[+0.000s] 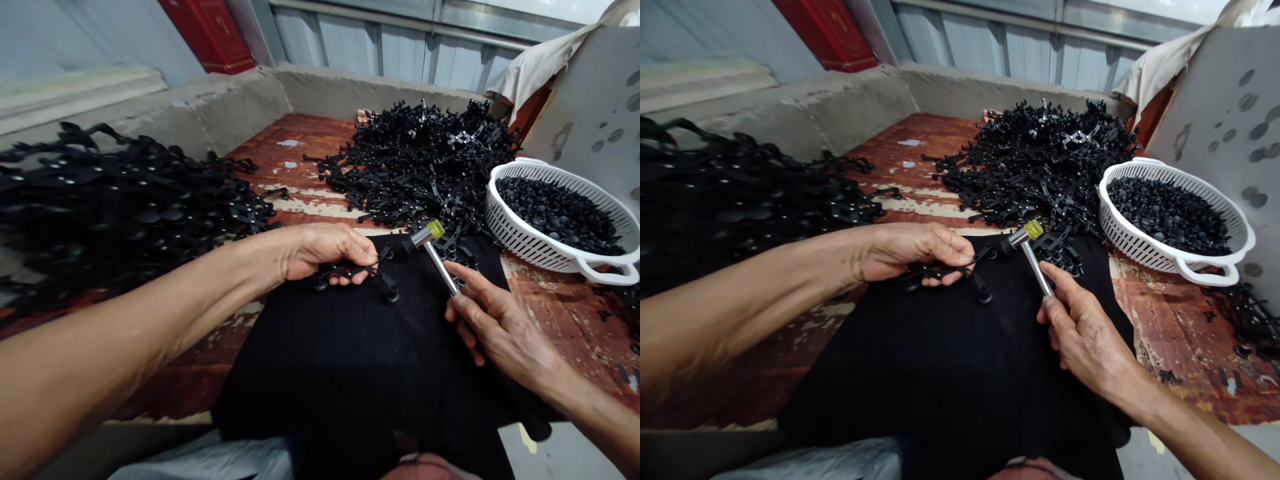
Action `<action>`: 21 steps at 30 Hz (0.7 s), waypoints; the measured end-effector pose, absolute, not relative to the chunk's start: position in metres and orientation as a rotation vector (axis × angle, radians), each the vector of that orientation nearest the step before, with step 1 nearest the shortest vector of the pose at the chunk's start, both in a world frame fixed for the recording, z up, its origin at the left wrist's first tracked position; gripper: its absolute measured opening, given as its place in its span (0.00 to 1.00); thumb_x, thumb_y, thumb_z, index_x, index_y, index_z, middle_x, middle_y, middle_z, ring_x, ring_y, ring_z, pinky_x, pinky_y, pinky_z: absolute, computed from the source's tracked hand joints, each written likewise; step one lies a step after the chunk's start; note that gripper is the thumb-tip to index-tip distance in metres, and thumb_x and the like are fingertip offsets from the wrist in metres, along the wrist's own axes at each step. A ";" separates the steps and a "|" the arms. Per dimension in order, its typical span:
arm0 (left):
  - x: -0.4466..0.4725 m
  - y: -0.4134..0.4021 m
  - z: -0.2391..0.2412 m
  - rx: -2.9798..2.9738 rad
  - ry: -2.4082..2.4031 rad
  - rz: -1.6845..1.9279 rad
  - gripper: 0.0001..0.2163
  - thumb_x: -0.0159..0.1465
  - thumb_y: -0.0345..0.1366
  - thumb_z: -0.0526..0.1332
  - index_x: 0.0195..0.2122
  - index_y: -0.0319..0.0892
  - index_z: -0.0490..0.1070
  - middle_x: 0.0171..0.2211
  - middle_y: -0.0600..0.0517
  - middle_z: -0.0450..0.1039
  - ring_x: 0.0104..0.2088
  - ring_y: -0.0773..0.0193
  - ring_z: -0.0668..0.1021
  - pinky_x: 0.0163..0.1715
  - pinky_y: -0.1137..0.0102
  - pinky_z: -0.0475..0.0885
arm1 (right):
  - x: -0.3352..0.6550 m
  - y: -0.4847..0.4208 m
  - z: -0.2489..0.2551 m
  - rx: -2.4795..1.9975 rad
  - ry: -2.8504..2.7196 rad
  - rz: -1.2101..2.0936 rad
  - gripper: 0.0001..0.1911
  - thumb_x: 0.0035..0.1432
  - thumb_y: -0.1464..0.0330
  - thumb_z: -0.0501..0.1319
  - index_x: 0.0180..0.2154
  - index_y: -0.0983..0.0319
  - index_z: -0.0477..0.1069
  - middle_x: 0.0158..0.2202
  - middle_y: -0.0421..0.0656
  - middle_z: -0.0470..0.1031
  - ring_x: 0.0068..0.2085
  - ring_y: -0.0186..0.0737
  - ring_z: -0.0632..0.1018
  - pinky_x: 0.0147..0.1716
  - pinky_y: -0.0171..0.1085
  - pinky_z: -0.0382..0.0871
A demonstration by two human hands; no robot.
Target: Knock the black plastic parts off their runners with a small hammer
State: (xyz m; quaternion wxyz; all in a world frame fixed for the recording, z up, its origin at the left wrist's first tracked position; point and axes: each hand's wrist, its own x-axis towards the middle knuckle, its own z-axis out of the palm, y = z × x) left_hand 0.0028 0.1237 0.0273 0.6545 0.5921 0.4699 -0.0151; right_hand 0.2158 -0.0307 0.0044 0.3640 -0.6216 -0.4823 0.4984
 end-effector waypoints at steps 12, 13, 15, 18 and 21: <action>0.004 0.120 0.027 1.365 1.089 0.012 0.11 0.44 0.39 0.66 0.17 0.39 0.65 0.15 0.51 0.68 0.16 0.71 0.65 0.16 0.76 0.57 | 0.216 -0.032 0.004 -1.599 -1.235 1.292 0.25 0.65 0.66 0.53 0.63 0.54 0.57 0.30 0.35 0.67 0.21 0.28 0.66 0.12 0.24 0.65; 0.004 0.120 0.027 1.368 1.090 0.012 0.11 0.44 0.39 0.66 0.17 0.39 0.66 0.15 0.51 0.68 0.16 0.70 0.65 0.16 0.76 0.57 | 0.216 -0.032 0.004 -1.601 -1.232 1.294 0.26 0.65 0.66 0.53 0.63 0.54 0.56 0.30 0.35 0.67 0.21 0.28 0.66 0.12 0.24 0.65; 0.004 0.120 0.027 1.370 1.093 0.017 0.11 0.44 0.39 0.66 0.16 0.39 0.66 0.15 0.51 0.68 0.16 0.70 0.65 0.16 0.76 0.58 | 0.216 -0.032 0.004 -1.602 -1.234 1.290 0.26 0.65 0.66 0.53 0.63 0.54 0.56 0.30 0.35 0.67 0.21 0.28 0.66 0.12 0.24 0.65; 0.003 0.121 0.026 1.370 1.101 0.021 0.11 0.43 0.38 0.66 0.16 0.39 0.66 0.15 0.51 0.68 0.16 0.70 0.65 0.16 0.75 0.59 | 0.216 -0.032 0.004 -1.604 -1.254 1.276 0.25 0.65 0.67 0.53 0.63 0.54 0.57 0.29 0.35 0.67 0.21 0.28 0.66 0.12 0.24 0.65; 0.003 0.121 0.026 1.373 1.099 0.013 0.10 0.44 0.38 0.66 0.16 0.39 0.66 0.16 0.51 0.68 0.16 0.70 0.65 0.16 0.76 0.58 | 0.216 -0.031 0.004 -1.609 -1.267 1.276 0.25 0.65 0.67 0.53 0.63 0.53 0.57 0.30 0.35 0.67 0.21 0.28 0.66 0.12 0.25 0.65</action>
